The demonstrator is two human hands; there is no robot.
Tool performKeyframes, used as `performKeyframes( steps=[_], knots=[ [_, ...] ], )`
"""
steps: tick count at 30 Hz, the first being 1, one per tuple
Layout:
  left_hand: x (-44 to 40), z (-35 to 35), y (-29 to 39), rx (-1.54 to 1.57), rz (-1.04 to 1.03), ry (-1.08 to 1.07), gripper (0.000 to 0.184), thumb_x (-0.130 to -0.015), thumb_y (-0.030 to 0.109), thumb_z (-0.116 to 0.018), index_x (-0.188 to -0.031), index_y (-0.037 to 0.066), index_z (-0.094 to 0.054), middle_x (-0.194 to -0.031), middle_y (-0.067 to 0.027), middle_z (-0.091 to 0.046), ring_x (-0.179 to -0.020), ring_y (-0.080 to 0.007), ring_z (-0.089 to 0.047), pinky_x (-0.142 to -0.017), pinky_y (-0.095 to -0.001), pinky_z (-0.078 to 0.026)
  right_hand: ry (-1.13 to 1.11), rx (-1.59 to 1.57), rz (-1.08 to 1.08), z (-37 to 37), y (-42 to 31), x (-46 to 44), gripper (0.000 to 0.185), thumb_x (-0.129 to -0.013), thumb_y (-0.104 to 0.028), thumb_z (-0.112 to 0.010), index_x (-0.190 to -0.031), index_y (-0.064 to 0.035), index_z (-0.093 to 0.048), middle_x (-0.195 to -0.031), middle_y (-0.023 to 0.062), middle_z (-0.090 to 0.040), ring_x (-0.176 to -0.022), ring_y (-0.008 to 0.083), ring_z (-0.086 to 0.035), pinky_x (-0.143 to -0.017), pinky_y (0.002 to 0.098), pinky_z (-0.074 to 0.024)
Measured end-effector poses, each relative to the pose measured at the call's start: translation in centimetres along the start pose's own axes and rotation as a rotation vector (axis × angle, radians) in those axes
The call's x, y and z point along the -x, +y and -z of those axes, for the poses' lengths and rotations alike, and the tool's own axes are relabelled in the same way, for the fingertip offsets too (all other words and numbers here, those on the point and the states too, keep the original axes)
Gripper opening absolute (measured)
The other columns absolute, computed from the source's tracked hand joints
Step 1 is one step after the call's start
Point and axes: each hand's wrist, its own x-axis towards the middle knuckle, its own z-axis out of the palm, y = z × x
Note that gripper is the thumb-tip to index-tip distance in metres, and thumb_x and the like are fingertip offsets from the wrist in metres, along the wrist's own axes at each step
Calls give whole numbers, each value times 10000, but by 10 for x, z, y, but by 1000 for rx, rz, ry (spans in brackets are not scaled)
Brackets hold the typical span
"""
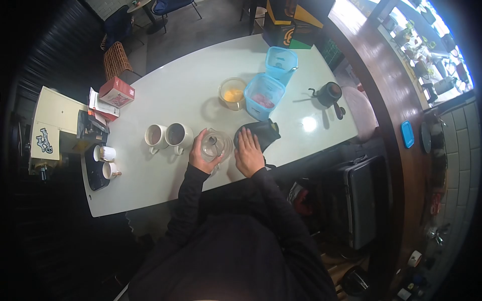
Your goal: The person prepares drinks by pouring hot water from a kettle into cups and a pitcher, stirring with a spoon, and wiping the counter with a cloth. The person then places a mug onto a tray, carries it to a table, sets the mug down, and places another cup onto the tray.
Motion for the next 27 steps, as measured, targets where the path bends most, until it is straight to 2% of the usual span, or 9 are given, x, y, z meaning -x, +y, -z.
performKeyframes(
  steps=[5,11,13,19,21,23,27],
  knots=[
    [6,4,-3,16,3,40,841,-626,189,-796,-1336,18,-380,-1239,-192,-521,-1152,-324,-524,-958,-395,-434,-39,19,63,6,-14,6,589,-847,-178,-508,-1364,49,-341,-1455,198,-312,-1371,319,-268,-1123,446,-195],
    [6,2,-9,30,-8,49,833,-621,189,-785,-1331,23,-384,-1246,-187,-513,-1156,-314,-520,-961,-393,-433,-115,-32,144,29,-8,42,573,-878,-198,-517,-1396,-26,-342,-1466,146,-319,-1374,304,-265,-1122,428,-201],
    [6,0,-12,39,-6,43,831,-617,194,-786,-1326,26,-386,-1245,-181,-512,-1157,-310,-520,-962,-392,-432,-127,-23,159,41,5,56,553,-849,-170,-565,-1358,-37,-395,-1446,130,-354,-1357,300,-295,-1113,428,-229],
    [5,0,-17,78,10,20,810,-618,214,-789,-1302,36,-395,-1241,-160,-514,-1146,-295,-527,-965,-384,-433,46,90,-127,78,107,81,563,-854,-145,-562,-1377,-42,-381,-1439,156,-365,-1349,323,-308,-1099,461,-238],
    [4,0,-17,84,6,15,804,-622,219,-789,-1299,37,-396,-1242,-156,-514,-1142,-292,-530,-965,-383,-433,85,139,-225,88,142,81,535,-893,-176,-517,-1389,-43,-366,-1455,146,-345,-1357,319,-295,-1102,462,-220],
    [4,-2,-17,107,-6,40,833,-582,165,-790,-1303,38,-390,-1223,-165,-522,-1125,-323,-533,-945,-391,-443,107,143,-262,91,170,76,523,-912,-204,-488,-1393,-45,-360,-1464,138,-335,-1367,314,-277,-1108,460,-202],
    [5,-3,-19,109,-10,48,825,-594,184,-791,-1301,37,-394,-1221,-166,-524,-1121,-322,-536,-940,-390,-446,161,153,-384,80,188,59,517,-939,-269,-437,-1398,-48,-354,-1478,127,-313,-1389,302,-228,-1121,455,-161]
  ],
)
